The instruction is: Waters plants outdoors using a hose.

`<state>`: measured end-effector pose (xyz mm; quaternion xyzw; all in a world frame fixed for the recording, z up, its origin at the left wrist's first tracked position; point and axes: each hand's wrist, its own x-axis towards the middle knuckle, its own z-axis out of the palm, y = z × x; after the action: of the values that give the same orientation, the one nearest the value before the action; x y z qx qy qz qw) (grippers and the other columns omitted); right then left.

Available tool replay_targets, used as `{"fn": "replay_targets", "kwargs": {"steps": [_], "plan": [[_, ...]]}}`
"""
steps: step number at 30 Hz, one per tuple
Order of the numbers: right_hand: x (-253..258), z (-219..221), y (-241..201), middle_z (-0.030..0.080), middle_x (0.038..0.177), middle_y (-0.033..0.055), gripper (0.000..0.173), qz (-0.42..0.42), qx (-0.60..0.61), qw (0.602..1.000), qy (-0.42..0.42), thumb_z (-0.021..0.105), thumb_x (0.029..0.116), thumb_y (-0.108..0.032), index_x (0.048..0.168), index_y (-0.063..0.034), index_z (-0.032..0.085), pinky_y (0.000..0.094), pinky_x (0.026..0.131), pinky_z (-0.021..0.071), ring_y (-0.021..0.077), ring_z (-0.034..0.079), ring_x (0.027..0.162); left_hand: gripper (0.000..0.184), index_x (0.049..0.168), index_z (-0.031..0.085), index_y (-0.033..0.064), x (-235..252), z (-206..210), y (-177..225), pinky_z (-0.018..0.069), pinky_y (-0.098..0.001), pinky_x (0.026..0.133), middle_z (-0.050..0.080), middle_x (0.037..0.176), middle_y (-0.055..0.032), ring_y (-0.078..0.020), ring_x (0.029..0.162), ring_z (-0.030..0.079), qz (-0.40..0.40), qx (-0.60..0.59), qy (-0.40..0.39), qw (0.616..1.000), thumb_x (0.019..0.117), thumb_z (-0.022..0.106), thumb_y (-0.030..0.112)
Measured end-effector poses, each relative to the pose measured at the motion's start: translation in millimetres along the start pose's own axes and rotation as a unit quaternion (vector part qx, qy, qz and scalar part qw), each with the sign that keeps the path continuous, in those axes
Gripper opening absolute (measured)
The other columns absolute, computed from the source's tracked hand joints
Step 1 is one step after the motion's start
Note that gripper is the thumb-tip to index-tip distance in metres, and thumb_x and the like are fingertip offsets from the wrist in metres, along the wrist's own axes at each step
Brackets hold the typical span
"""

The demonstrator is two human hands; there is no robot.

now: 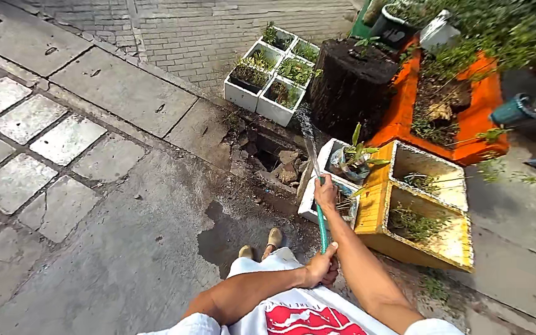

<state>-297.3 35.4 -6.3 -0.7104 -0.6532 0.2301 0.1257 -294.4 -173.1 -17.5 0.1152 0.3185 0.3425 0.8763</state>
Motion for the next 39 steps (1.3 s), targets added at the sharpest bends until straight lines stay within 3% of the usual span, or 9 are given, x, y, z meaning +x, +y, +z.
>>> {"fn": "replay_targets", "kwargs": {"steps": [12,24,27,39], "plan": [[8.9,-2.8,-4.4,0.070,0.102,0.0269,0.038,-0.031,0.022,0.999,0.028,0.051,0.1095,-0.030,0.142,-0.0097,0.055,0.0608,0.088,0.0535,0.0450,0.070,0.095,0.064,0.065,0.039,0.0190,-3.0,-3.0,9.9,0.0242,-0.0246,0.038,0.028,0.046,0.0055,-0.0085,0.037,0.024,-0.007,0.011,0.005,1.000,0.1072,0.020,0.063],[5.9,-5.4,-8.6,0.071,0.098,0.0239,0.036,-0.033,0.024,0.999,0.019,0.051,0.1094,-0.029,0.140,-0.0099,0.056,0.0591,0.085,0.0545,0.0423,0.071,0.091,0.064,0.066,0.038,0.0189,-0.5,-3.4,8.7,0.0249,-0.0248,0.038,0.027,0.047,0.0052,-0.0088,0.037,0.025,-0.007,-0.005,-0.006,1.000,0.1065,0.020,0.064],[5.7,-5.5,-7.8,0.071,0.103,0.0253,0.037,-0.032,0.015,0.999,-0.001,0.050,0.1095,-0.029,0.140,-0.0096,0.056,0.0592,0.088,0.0541,0.0438,0.070,0.097,0.064,0.066,0.039,0.0186,-0.1,-2.5,7.2,0.0244,-0.0245,0.038,0.028,0.048,0.0049,-0.0089,0.037,0.024,-0.009,-0.003,-0.008,1.000,0.1068,0.020,0.064],[5.5,-5.9,-1.1,0.070,0.105,0.0250,0.036,-0.024,0.017,1.000,-0.009,0.051,0.1093,-0.029,0.140,-0.0109,0.056,0.0577,0.089,0.0536,0.0428,0.069,0.098,0.063,0.068,0.040,0.0185,0.9,2.7,4.6,0.0239,-0.0237,0.038,0.028,0.048,0.0055,-0.0079,0.037,0.024,-0.010,-0.001,-0.003,1.000,0.1069,0.019,0.063]]}}
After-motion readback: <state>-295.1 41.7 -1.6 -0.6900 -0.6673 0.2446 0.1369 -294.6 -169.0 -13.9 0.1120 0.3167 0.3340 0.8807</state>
